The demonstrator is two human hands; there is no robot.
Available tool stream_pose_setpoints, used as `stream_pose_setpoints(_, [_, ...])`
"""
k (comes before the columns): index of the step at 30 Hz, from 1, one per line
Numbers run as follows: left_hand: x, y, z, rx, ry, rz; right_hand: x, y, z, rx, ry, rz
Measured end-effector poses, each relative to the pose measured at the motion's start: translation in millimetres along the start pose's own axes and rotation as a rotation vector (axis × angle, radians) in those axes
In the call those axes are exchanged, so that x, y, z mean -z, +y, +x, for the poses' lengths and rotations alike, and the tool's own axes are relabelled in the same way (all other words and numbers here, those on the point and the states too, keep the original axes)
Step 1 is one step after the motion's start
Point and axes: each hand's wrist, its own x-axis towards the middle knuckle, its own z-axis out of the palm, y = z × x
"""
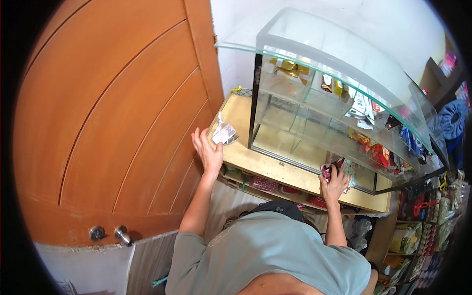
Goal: The person cleans the glass and wooden surfaces of a display case using a patterned cloth. They wipe the exterior glass, the top wooden ledge, and the interior shelves. The person also handles a small yellow packet and a clear plastic bag, placing them inside the case.
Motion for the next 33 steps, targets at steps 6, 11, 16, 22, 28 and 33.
stream_pose_setpoints(6, [15,4,-9,-0.023,-0.016,-0.027,-7,5,3,0.101,-0.196,0.002])
stream_pose_setpoints(11, [19,14,-22,-0.068,-0.097,-0.079,-8,4,5,0.139,-0.218,0.025])
stream_pose_setpoints(16, [4,31,-35,-0.148,-0.181,-0.147,-31,-22,10,0.128,-0.082,-0.067])
stream_pose_setpoints(22, [-22,67,-53,-0.296,-0.313,-0.194,-9,-49,6,0.047,-0.016,0.405])
stream_pose_setpoints(28, [-21,116,-76,-0.425,-0.593,-0.497,21,-115,-9,-0.345,-0.293,1.289])
stream_pose_setpoints(33, [-13,114,-77,-0.134,-0.918,-0.816,42,-121,3,-0.347,-0.196,1.359])
